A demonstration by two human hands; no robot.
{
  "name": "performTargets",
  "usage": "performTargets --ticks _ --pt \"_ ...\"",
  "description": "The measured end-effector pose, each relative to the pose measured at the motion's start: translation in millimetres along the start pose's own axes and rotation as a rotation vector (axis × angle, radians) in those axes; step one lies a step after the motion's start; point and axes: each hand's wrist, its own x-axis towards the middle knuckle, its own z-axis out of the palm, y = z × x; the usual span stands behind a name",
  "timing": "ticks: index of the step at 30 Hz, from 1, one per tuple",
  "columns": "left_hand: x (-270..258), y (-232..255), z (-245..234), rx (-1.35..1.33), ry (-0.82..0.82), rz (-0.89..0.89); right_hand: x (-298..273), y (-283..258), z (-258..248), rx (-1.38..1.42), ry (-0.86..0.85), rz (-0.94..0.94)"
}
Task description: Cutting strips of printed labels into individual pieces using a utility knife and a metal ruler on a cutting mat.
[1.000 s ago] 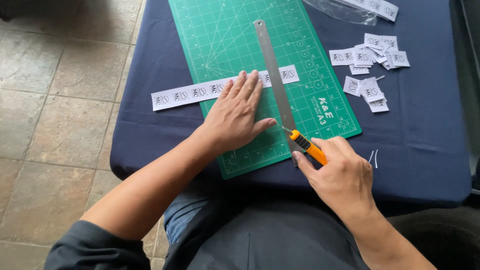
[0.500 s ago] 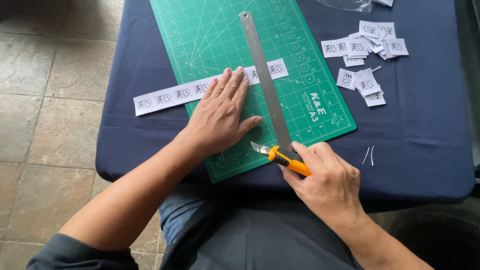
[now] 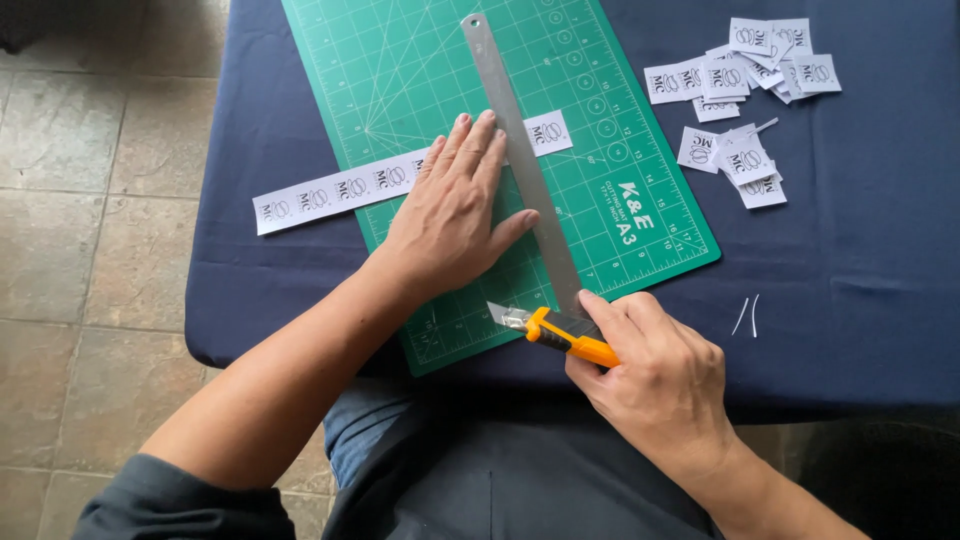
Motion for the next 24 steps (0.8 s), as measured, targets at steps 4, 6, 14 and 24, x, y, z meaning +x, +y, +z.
performTargets --ticks 4,6,14,24 --pt "-1.7 -2.0 1.0 -0.009 0.063 0.031 2.2 2.5 -2.1 0.009 -0.005 -0.014" --pt "-1.8 -1.0 -0.9 -0.011 0.043 0.030 1.4 3.4 -1.6 0.020 -0.012 -0.014" --pt "0.5 0.5 -1.8 0.006 -0.003 0.001 -0.2 6.0 0.5 0.040 -0.003 -0.033" --pt "0.8 0.9 -2.9 0.011 -0.012 -0.006 -1.4 4.8 2.8 0.012 0.001 -0.028"
